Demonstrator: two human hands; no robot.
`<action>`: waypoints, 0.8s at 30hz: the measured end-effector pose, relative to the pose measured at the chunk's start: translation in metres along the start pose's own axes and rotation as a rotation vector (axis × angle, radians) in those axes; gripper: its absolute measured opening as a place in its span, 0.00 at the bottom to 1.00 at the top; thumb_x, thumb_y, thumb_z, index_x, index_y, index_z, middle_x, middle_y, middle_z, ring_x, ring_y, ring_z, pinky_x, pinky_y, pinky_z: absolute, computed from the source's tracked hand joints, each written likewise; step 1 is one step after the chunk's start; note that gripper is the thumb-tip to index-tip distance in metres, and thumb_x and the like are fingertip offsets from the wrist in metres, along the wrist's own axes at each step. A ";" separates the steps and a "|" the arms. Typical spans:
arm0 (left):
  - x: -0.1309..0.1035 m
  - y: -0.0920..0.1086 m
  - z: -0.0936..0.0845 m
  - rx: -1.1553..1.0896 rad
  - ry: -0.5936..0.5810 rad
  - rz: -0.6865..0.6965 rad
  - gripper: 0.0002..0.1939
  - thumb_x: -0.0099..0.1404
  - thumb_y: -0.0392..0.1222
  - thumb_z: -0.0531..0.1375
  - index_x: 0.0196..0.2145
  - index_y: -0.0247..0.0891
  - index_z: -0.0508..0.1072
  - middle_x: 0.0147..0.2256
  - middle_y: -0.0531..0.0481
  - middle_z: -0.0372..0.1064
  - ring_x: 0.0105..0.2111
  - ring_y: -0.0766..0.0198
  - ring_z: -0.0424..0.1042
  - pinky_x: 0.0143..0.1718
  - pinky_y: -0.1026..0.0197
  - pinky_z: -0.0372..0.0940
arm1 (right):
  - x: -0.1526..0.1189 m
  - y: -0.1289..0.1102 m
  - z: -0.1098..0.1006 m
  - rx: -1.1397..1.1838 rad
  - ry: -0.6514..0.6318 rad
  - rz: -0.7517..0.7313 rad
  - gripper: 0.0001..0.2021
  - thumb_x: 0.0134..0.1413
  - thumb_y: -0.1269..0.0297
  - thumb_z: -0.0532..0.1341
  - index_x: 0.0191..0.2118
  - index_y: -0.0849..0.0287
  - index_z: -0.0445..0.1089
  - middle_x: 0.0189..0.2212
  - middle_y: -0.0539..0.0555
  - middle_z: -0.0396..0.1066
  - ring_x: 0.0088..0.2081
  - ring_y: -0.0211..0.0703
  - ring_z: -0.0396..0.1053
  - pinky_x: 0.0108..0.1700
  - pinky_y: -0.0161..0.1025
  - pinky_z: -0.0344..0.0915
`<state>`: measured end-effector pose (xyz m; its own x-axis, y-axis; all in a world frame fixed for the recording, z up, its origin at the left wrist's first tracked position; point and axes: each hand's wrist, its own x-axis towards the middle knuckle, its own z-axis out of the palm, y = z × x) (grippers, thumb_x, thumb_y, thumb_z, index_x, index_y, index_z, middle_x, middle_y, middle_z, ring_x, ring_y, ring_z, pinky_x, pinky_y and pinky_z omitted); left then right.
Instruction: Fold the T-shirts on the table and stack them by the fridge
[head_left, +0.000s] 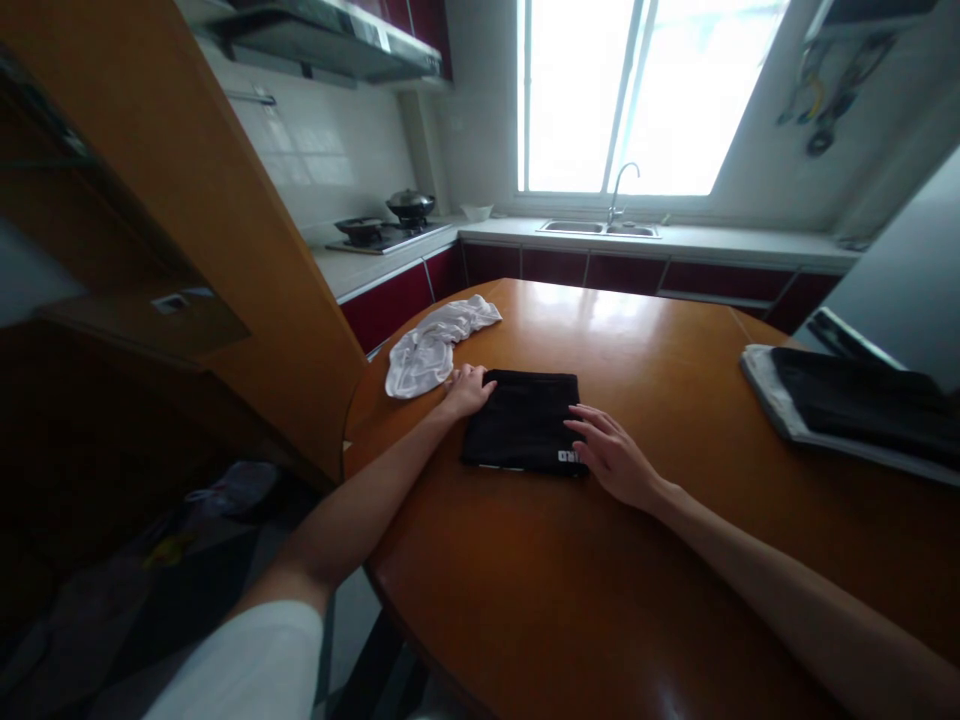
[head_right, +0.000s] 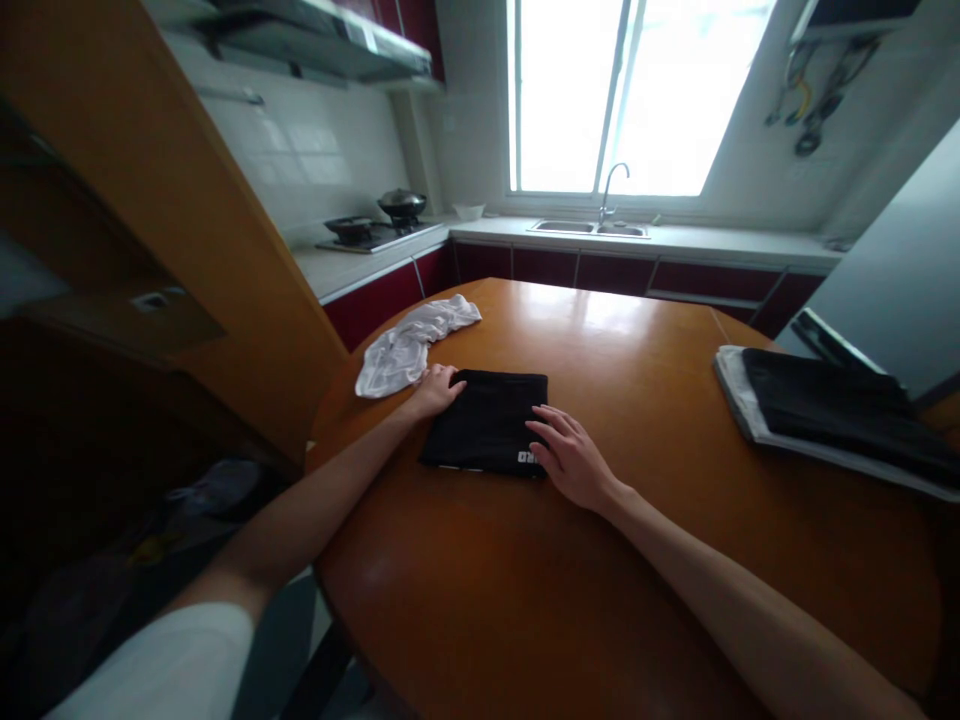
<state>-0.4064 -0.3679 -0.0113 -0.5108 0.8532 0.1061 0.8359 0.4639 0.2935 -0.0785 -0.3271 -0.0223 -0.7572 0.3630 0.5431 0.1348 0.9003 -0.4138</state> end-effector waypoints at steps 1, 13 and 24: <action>0.001 -0.001 0.000 -0.027 0.004 0.013 0.20 0.69 0.52 0.58 0.54 0.39 0.72 0.56 0.37 0.66 0.59 0.43 0.63 0.59 0.42 0.58 | 0.001 0.000 0.000 0.012 0.013 0.006 0.18 0.71 0.57 0.52 0.60 0.51 0.70 0.62 0.59 0.65 0.64 0.53 0.61 0.64 0.58 0.62; 0.005 -0.002 -0.006 -0.587 0.095 0.207 0.14 0.59 0.36 0.63 0.44 0.37 0.69 0.44 0.43 0.74 0.47 0.55 0.74 0.52 0.53 0.68 | 0.001 0.005 0.001 0.101 0.059 0.095 0.16 0.68 0.60 0.54 0.55 0.52 0.72 0.59 0.60 0.65 0.59 0.52 0.66 0.61 0.53 0.65; -0.036 0.035 -0.045 -1.007 0.259 0.468 0.23 0.58 0.40 0.66 0.49 0.42 0.65 0.41 0.51 0.74 0.41 0.62 0.76 0.46 0.56 0.71 | 0.014 0.038 0.015 0.464 0.365 0.472 0.32 0.56 0.47 0.64 0.62 0.58 0.66 0.56 0.65 0.70 0.54 0.56 0.71 0.52 0.55 0.73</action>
<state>-0.3678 -0.3928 0.0375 -0.3157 0.7628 0.5644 0.4736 -0.3888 0.7903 -0.0935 -0.2918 -0.0411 -0.4154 0.8140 0.4060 0.0483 0.4654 -0.8838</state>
